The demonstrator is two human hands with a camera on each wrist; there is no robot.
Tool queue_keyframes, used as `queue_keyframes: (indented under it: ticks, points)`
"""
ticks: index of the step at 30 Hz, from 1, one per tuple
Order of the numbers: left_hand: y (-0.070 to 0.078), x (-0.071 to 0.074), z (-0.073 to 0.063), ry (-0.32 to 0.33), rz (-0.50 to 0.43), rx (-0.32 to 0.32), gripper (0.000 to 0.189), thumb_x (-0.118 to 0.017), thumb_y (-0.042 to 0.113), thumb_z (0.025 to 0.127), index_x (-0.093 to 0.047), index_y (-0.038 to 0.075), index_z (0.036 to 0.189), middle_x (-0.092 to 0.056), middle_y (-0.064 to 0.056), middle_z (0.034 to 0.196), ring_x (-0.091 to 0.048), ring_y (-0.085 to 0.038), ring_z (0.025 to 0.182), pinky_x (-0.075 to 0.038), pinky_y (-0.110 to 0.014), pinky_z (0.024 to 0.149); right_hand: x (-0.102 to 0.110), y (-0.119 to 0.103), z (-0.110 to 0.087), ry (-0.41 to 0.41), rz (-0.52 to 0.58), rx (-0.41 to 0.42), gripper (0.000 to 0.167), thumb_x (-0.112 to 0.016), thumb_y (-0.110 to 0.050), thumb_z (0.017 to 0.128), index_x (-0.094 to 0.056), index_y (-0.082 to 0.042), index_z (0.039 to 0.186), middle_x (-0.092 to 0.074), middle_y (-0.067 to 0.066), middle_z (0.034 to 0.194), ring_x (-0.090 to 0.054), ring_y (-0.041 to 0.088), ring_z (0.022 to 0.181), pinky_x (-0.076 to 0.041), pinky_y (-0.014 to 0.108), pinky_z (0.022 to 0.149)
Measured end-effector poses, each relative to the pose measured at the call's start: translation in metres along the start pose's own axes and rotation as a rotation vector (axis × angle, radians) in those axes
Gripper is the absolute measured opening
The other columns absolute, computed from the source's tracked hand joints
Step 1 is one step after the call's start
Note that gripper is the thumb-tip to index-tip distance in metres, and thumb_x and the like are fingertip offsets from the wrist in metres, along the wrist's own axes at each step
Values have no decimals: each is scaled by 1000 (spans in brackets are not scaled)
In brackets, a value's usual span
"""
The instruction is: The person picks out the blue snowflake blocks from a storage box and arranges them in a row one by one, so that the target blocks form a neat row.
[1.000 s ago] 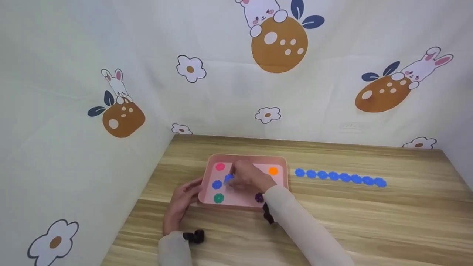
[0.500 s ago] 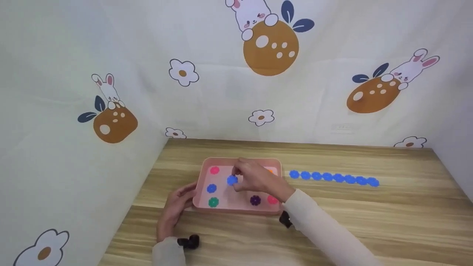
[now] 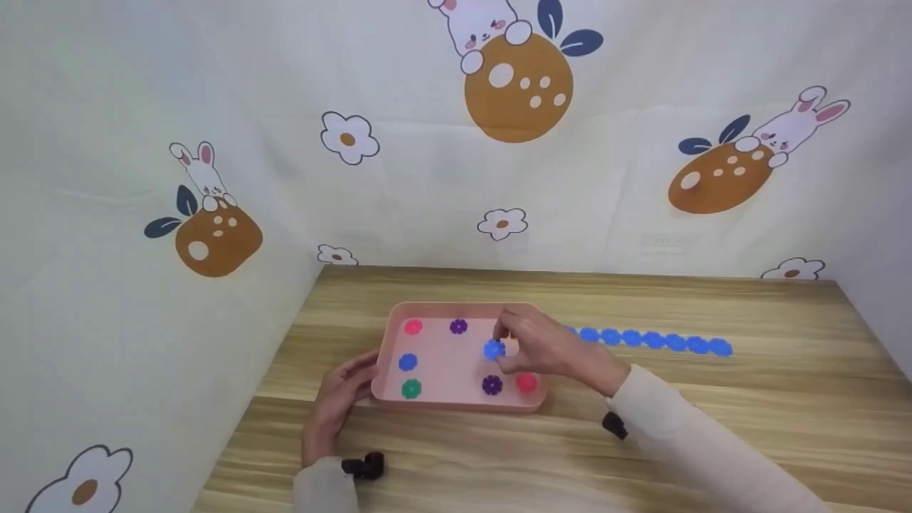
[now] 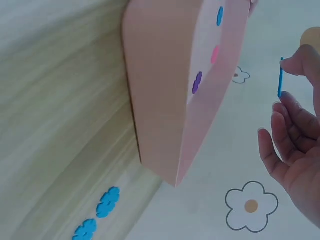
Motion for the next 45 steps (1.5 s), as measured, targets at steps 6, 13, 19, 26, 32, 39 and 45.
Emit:
queue_keyframes:
  ticks: [6, 13, 19, 26, 32, 39, 45]
  points:
    - [0, -1, 0, 0, 8, 4, 45, -69, 26, 95, -61, 13, 137, -61, -14, 141, -67, -23, 118, -58, -33, 95, -5, 4, -31, 58, 35, 2, 31, -82, -22, 78, -66, -7, 100, -61, 4, 101, -60, 17, 90, -58, 29, 78]
    - [-1, -3, -2, -3, -4, 6, 43, -68, 23, 95, -62, 14, 137, -62, -12, 140, -66, -22, 119, -58, -32, 96, -11, 25, -76, 157, 85, -53, 27, -83, -20, 77, -66, -12, 97, -62, -3, 96, -61, 14, 89, -59, 29, 79]
    - [0, -3, -1, -12, -19, -33, 42, -68, 20, 95, -62, 9, 136, -64, -15, 137, -69, -21, 113, -60, -30, 90, -8, 48, -115, 271, 81, -51, 26, -81, -11, 73, -66, -12, 93, -63, -6, 92, -61, 14, 83, -59, 29, 74]
    - [0, -1, 0, -13, 2, -17, 41, -67, 22, 96, -63, 15, 136, -64, -11, 138, -68, -21, 117, -59, -32, 92, 4, 71, -151, 399, -15, 3, 32, -84, -5, 65, -66, -11, 91, -63, -7, 89, -57, 7, 78, -55, 21, 67]
    - [-1, 0, 0, -13, 2, -9, 40, -67, 21, 96, -63, 16, 136, -64, -10, 139, -67, -22, 119, -58, -33, 95, 15, 86, -171, 459, -100, 26, 35, -86, -5, 61, -66, -10, 89, -63, -7, 88, -58, 7, 77, -56, 22, 66]
    - [-3, 0, -1, -10, 8, 5, 43, -70, 26, 95, -63, 18, 136, -64, -9, 139, -67, -22, 119, -58, -33, 96, 31, 105, -198, 444, -272, -1, 37, -88, -8, 58, -66, -9, 88, -63, -5, 89, -60, 9, 79, -57, 23, 68]
    - [0, 0, -2, -1, 15, 20, 45, -70, 29, 94, -62, 17, 137, -63, -10, 140, -67, -21, 118, -58, -33, 95, 44, 132, -218, 469, -349, -9, 38, -88, -9, 55, -67, -8, 86, -62, -4, 87, -59, 12, 77, -51, 18, 72]
Point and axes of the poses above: each hand's wrist, its own z-axis towards the middle knuckle, its own x-axis out of the back of the hand, y = z × x, the point moved 1 cm from there along z, towards the middle knuckle
